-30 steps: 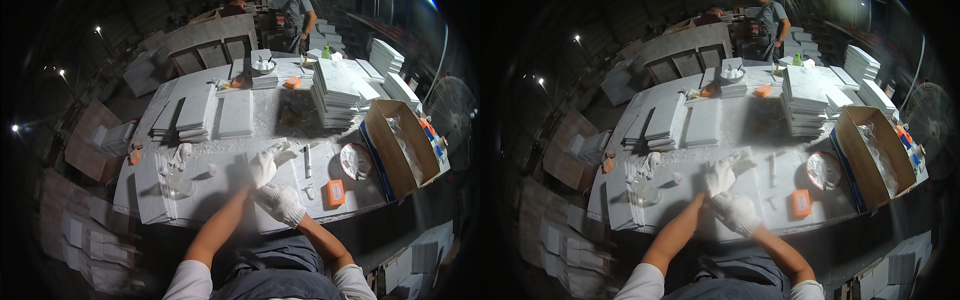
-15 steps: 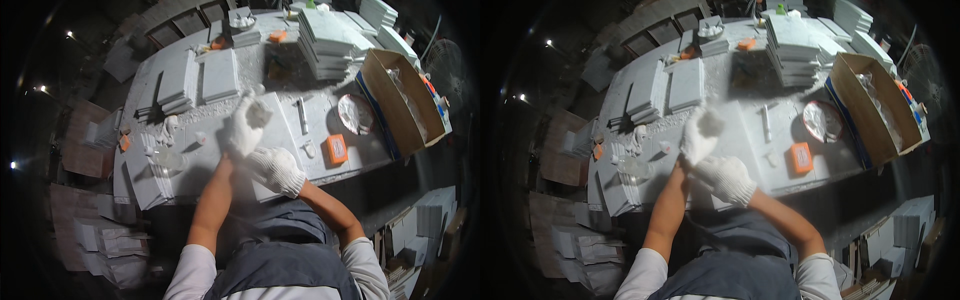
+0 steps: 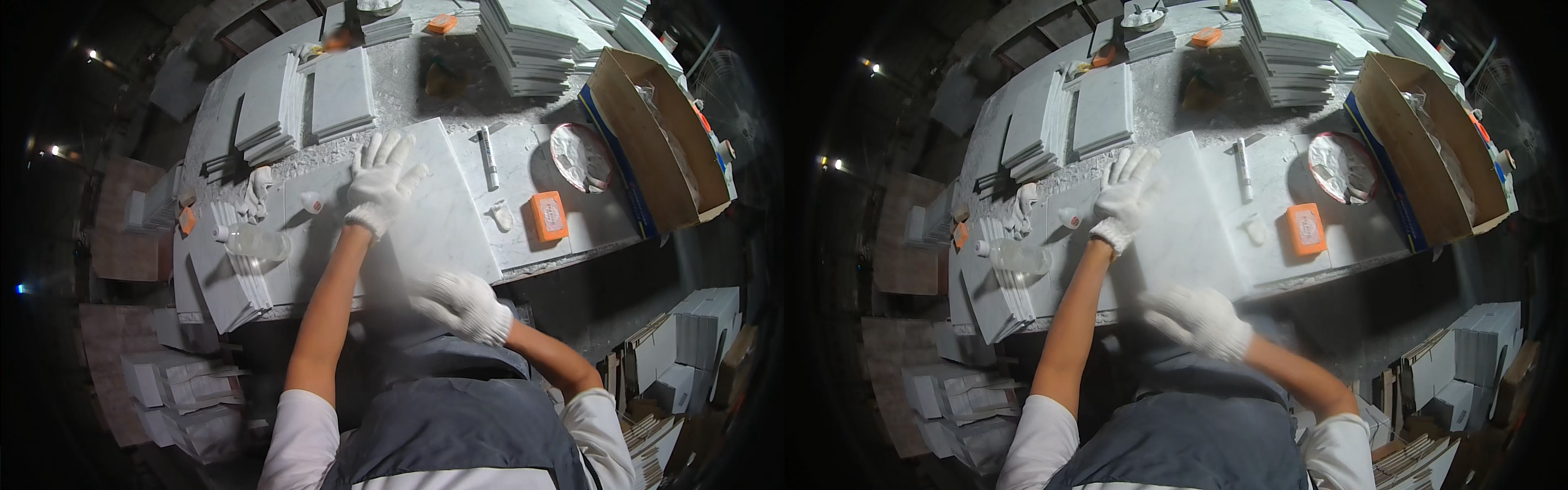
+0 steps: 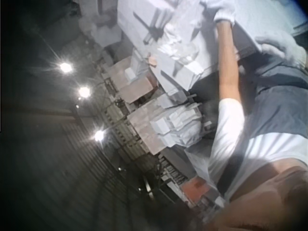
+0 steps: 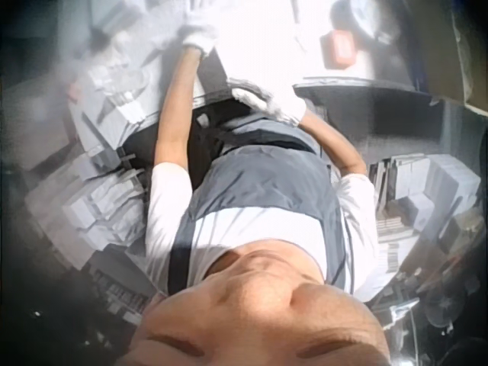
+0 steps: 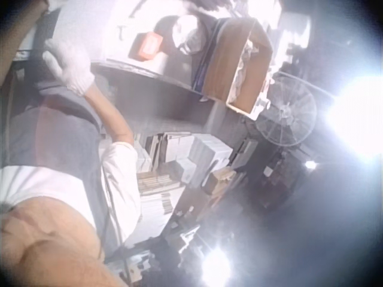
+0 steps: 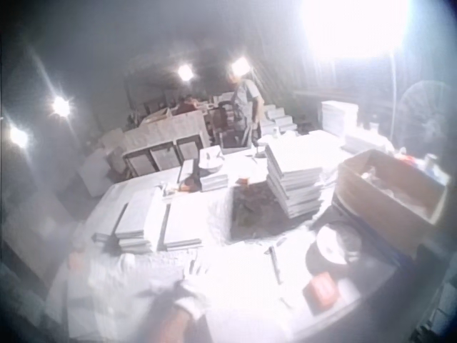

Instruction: The person wipes a white tile with a cloth, then uses a marker to write on it. They place the tile on a stack, pick up another tile, and use a scraper to remove residue from its surface. The person repeats the scraping and wiping process on multiple tiles.

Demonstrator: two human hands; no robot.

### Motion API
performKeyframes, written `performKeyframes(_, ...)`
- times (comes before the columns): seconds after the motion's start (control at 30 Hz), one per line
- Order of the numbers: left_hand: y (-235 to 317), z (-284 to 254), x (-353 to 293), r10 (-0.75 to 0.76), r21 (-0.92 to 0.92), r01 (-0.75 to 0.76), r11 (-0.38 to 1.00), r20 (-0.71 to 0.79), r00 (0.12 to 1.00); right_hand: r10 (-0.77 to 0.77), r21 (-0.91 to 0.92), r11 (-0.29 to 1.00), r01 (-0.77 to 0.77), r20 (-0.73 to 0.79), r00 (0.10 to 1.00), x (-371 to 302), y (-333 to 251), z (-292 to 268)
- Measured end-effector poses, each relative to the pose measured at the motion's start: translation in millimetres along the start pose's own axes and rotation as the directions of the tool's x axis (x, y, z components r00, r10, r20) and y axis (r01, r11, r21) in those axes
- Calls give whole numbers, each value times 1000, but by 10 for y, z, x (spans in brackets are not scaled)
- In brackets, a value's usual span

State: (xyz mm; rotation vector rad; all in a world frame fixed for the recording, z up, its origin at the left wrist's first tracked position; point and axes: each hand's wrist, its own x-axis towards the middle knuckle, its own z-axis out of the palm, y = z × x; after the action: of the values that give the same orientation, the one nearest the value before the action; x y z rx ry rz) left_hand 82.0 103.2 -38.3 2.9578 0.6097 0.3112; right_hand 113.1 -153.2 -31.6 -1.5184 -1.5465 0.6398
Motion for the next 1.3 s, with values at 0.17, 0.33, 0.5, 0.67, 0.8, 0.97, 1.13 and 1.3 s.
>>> performKeyframes(0.17,132,309,-192,150,212,-187,959,180,972,403,523,829,-196,-317,859,-755,148,-101)
performKeyframes(0.33,1062,198,-687,449,214,-545,811,370,813,618,589,765,-260,-556,556,-801,349,-404)
performKeyframes(0.5,1480,-27,-1099,707,-624,-460,632,222,671,504,254,858,-446,-581,639,-175,950,-696)
performKeyframes(0.67,1082,155,-1030,271,-761,-154,630,29,962,406,-247,725,-643,-601,688,481,1561,-939)
performKeyframes(0.8,904,305,-919,187,-595,-130,793,34,982,578,-304,517,-801,-566,588,776,1832,-1032)
performKeyframes(0.97,935,270,-901,153,192,-227,955,336,929,668,-304,455,-837,-505,546,939,1898,-1026)
performKeyframes(1.13,955,126,-887,177,140,-220,965,267,947,599,-369,521,-770,-484,638,1057,1710,-991)
performKeyframes(1.3,950,29,-902,172,80,-198,977,253,952,525,-406,545,-734,-518,676,1154,1611,-942)
